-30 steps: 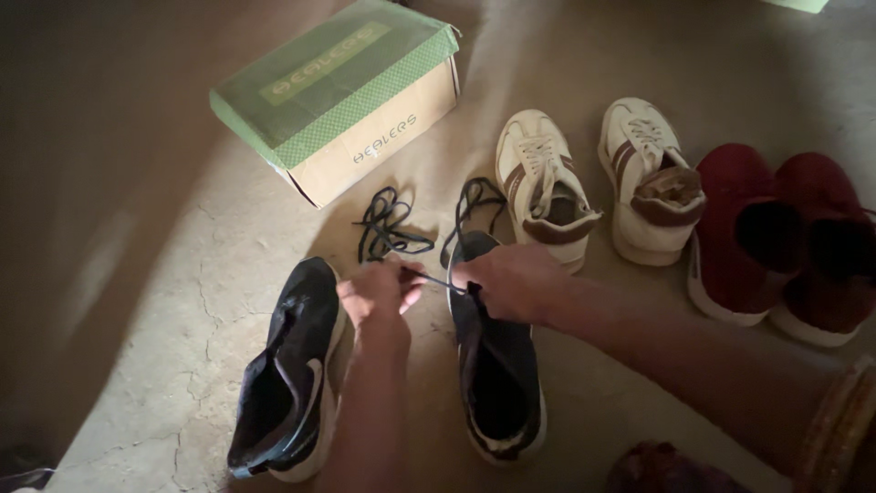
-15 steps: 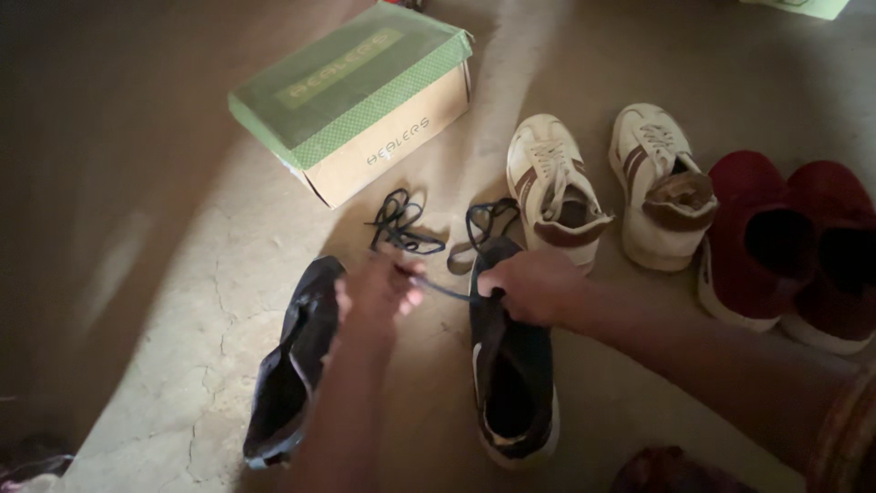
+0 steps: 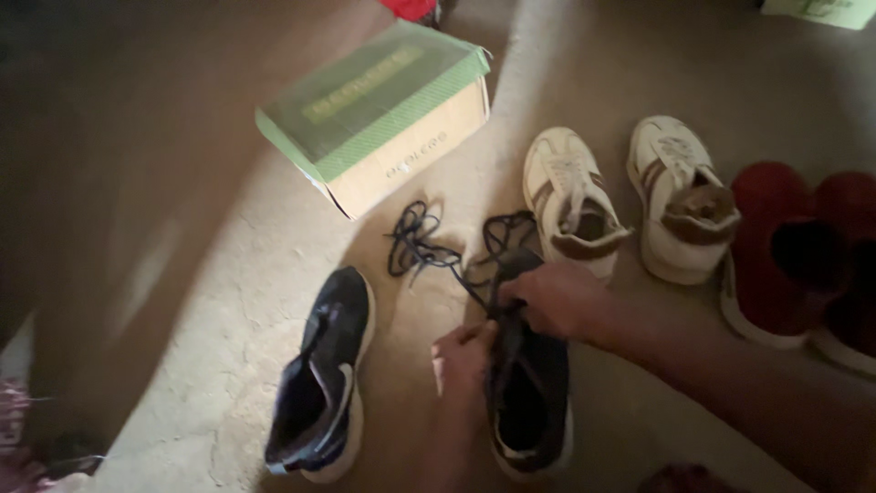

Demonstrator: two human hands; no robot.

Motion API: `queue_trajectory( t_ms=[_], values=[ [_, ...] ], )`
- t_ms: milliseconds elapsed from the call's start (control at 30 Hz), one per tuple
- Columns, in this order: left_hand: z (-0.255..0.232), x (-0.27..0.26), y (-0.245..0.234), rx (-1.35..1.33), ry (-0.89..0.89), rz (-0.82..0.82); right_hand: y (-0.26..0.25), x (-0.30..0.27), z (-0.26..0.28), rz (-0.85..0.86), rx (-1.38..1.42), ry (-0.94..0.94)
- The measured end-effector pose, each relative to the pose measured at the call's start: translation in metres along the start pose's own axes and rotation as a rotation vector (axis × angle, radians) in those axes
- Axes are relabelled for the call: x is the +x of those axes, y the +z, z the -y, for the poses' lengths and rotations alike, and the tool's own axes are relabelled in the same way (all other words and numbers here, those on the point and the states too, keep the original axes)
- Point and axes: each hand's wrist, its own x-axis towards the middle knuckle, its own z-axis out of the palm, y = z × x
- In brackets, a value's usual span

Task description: The person sits on the floor and laces a pair of black sneakers. They thread the laces through the eyelets and tie them into a knot.

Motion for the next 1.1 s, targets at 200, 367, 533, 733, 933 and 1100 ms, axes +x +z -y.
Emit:
queue_trajectory(
  t_ms=[200,367,533,733,933,1100],
  values=[
    [-0.014,-0.007,0.014,-0.106,0.182,-0.090,0.000,0.001,0.007,0.041,0.010,0.104],
    [-0.028,-0.011,0.014,0.016,0.060,-0.213,-0.001,0.000,0.007,0.049,0.008,0.098],
    [-0.028,-0.013,0.014,0.048,0.093,-0.223,-0.001,-0.002,0.007,0.048,0.018,0.100],
    [-0.033,-0.011,0.019,0.068,0.090,-0.176,0.001,-0.002,0.006,0.014,0.039,0.079],
    [-0.047,-0.005,0.023,-0.102,-0.075,-0.148,0.005,0.001,0.004,0.011,0.049,0.084],
    [-0.044,-0.002,0.026,-0.137,-0.048,-0.130,0.006,-0.001,0.002,-0.018,0.065,0.073]
  ],
)
